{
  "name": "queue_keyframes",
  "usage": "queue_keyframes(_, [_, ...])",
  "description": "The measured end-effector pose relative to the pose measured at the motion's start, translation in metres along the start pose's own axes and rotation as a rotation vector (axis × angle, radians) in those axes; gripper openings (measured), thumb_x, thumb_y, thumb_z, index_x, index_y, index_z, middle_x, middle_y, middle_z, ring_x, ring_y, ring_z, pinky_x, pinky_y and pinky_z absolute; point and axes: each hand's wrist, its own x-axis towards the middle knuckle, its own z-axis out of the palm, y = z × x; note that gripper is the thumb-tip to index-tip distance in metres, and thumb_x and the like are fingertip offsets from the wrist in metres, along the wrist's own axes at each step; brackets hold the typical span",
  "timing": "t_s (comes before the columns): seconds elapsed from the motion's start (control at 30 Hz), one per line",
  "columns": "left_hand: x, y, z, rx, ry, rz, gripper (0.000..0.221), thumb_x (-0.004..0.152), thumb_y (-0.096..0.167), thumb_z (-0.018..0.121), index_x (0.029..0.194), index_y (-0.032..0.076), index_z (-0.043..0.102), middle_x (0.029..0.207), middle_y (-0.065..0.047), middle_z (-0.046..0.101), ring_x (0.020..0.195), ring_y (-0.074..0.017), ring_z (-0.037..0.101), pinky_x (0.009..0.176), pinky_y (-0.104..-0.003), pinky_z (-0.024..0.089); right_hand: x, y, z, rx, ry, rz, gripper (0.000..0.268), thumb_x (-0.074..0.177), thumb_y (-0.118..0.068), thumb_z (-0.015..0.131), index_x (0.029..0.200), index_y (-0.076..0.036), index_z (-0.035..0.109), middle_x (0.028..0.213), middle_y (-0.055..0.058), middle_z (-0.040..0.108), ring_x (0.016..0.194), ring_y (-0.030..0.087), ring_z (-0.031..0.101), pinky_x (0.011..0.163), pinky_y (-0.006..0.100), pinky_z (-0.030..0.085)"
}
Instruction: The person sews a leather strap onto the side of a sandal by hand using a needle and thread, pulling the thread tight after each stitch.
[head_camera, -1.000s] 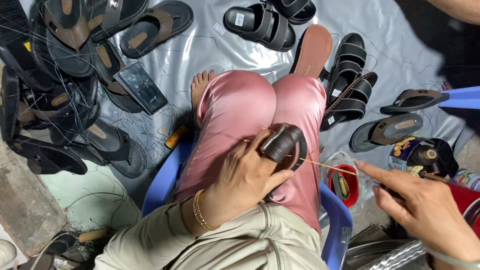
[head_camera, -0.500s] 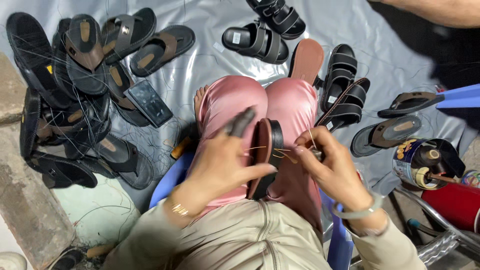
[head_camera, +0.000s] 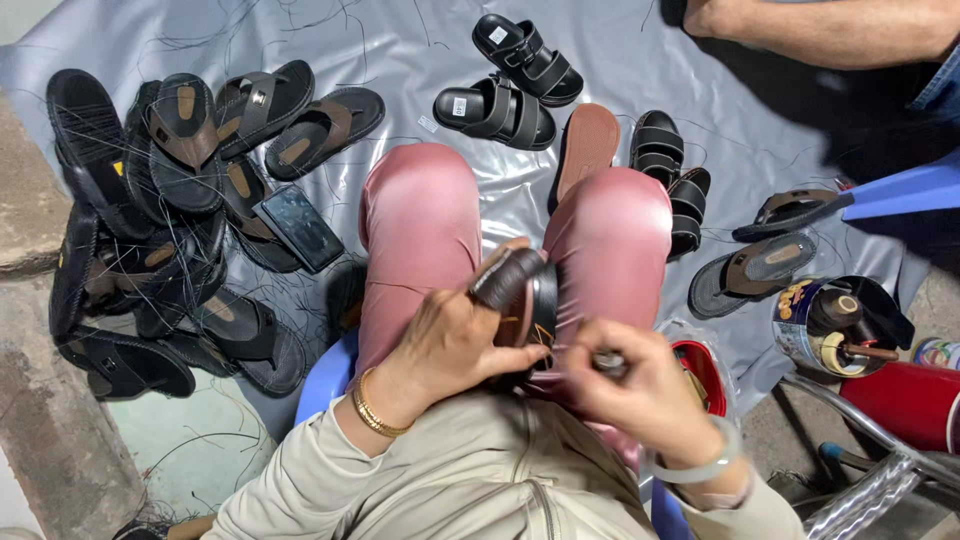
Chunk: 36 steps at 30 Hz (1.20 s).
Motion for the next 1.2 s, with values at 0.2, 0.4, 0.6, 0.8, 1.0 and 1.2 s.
queue_keyframes(0.2, [0.001,-0.009,0.005,-0.094,-0.007,-0.055,0.091,0.069,0.042,0.076,0.137,0.003,0.030,0.141,-0.014,0.042,0.121,-0.0283,0.053,0.093,-0.036,0.045,-0.040,0.037,-0.101,1.800,-0.132,0.267,0.005,0.070,-0.004,0.056,0.071,-0.003,0.052,0.068,0.005,0.045,0.053,0.018,0.045,0.041,0.024,0.039])
queue_keyframes(0.4, [0.009,-0.017,-0.039,-0.060,-0.329,-0.596,0.056,0.066,0.064,0.066,0.060,0.011,0.048,0.052,-0.009,0.050,0.054,-0.0285,0.055,0.055,-0.043,0.037,-0.005,0.024,-0.059,0.530,0.689,0.425,0.032,0.078,-0.019,0.056,0.108,-0.026,0.046,0.108,-0.003,0.060,0.060,0.003,0.058,0.033,0.013,0.031])
queue_keyframes(0.6, [0.018,-0.025,-0.022,-1.068,-0.243,-0.517,0.025,0.090,0.026,0.055,0.069,0.011,0.059,0.054,0.006,0.049,0.051,-0.0044,0.045,0.050,-0.020,0.037,0.028,0.033,-0.011,-0.024,-0.282,-0.052,0.018,0.086,-0.021,0.055,0.087,-0.007,0.066,0.079,0.003,0.066,0.070,0.014,0.064,0.067,0.025,0.049])
queue_keyframes(0.8, [0.105,-0.057,-0.027,-0.872,0.582,-0.527,0.043,0.093,0.036,0.036,0.100,0.003,0.062,0.075,-0.011,0.069,0.066,-0.0172,0.070,0.062,-0.027,0.061,0.030,0.042,-0.009,1.454,0.104,0.069,0.030,0.090,-0.029,0.055,0.066,-0.011,0.050,0.057,0.003,0.037,0.092,0.028,0.055,0.035,0.018,0.038])
queue_keyframes(1.0, [0.105,-0.099,-0.022,-1.390,0.969,-0.935,0.031,0.082,0.037,0.055,0.076,0.006,0.059,0.047,0.005,0.025,0.038,-0.0063,0.023,0.040,-0.024,0.022,0.022,0.041,-0.016,1.247,0.066,0.340,0.033,0.079,-0.017,0.062,0.053,-0.008,0.044,0.041,0.002,0.037,0.039,0.016,0.047,0.028,0.022,0.037])
queue_keyframes(1.2, [0.034,-0.126,-0.071,-0.775,0.007,-0.935,0.036,0.088,0.033,0.049,0.096,0.002,0.065,0.090,-0.013,0.069,0.069,-0.0162,0.065,0.065,-0.024,0.057,0.024,0.040,-0.056,-0.150,0.253,0.092,0.022,0.091,0.005,0.044,0.110,0.007,0.034,0.118,0.029,0.042,0.107,0.032,0.049,0.082,0.033,0.052])
